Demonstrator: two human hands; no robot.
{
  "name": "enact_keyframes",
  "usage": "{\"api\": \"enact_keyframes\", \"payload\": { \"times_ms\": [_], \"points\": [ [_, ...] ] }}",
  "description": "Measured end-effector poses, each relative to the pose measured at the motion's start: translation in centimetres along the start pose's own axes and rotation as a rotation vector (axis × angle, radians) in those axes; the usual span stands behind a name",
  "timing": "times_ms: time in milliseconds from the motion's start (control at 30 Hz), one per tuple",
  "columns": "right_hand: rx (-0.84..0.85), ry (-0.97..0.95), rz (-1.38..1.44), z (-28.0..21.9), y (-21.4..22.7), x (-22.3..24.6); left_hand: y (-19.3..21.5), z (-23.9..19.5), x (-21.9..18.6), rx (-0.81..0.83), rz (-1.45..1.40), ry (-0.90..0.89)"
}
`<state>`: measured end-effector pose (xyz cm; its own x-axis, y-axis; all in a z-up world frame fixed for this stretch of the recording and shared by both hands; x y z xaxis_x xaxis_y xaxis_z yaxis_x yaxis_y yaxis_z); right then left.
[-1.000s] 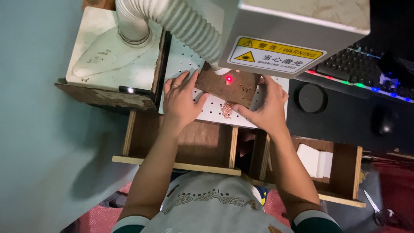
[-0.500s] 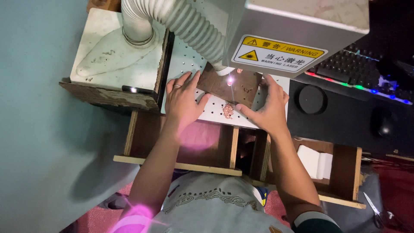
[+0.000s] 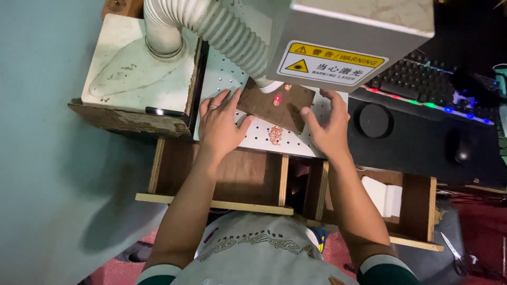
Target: Positioning and removing small jewelry components from a laser engraving machine.
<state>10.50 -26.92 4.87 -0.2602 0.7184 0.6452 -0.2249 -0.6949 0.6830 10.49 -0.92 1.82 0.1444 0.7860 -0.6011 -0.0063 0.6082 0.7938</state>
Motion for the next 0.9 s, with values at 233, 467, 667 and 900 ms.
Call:
{"api": "enact_keyframes", "payload": {
  "times_ms": [233, 467, 667, 900],
  "points": [
    [0.032, 0.115, -0.241, 1.8, -2.8, 1.6, 0.0, -0.1, 0.0, -0.006, 0.007, -0.013],
    [0.046, 0.117, -0.425, 3.1, -5.4, 3.0, 0.6, -0.5, -0.1, -0.102, -0.057, -0.053],
    [0.052, 0.148, -0.531, 3.2, -6.6, 3.0, 0.7, -0.6, -0.5, -0.134, -0.060, -0.084],
    [0.210, 0.124, -0.517, 3.5, -8.3, 2.9, 0.8, -0.8, -0.5, -0.170, -0.099, -0.108]
  ]
}}
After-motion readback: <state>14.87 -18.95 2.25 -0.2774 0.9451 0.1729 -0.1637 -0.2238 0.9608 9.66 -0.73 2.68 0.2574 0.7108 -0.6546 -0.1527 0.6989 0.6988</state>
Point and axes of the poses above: each hand's wrist, its own z-axis towards the middle knuckle, its own y-axis out of the back of the hand, x = y × z, the point moved 10 cm from there along z, towards the middle knuckle, and after that the axes turned 9 degrees about -z, right-handed, at the moved point
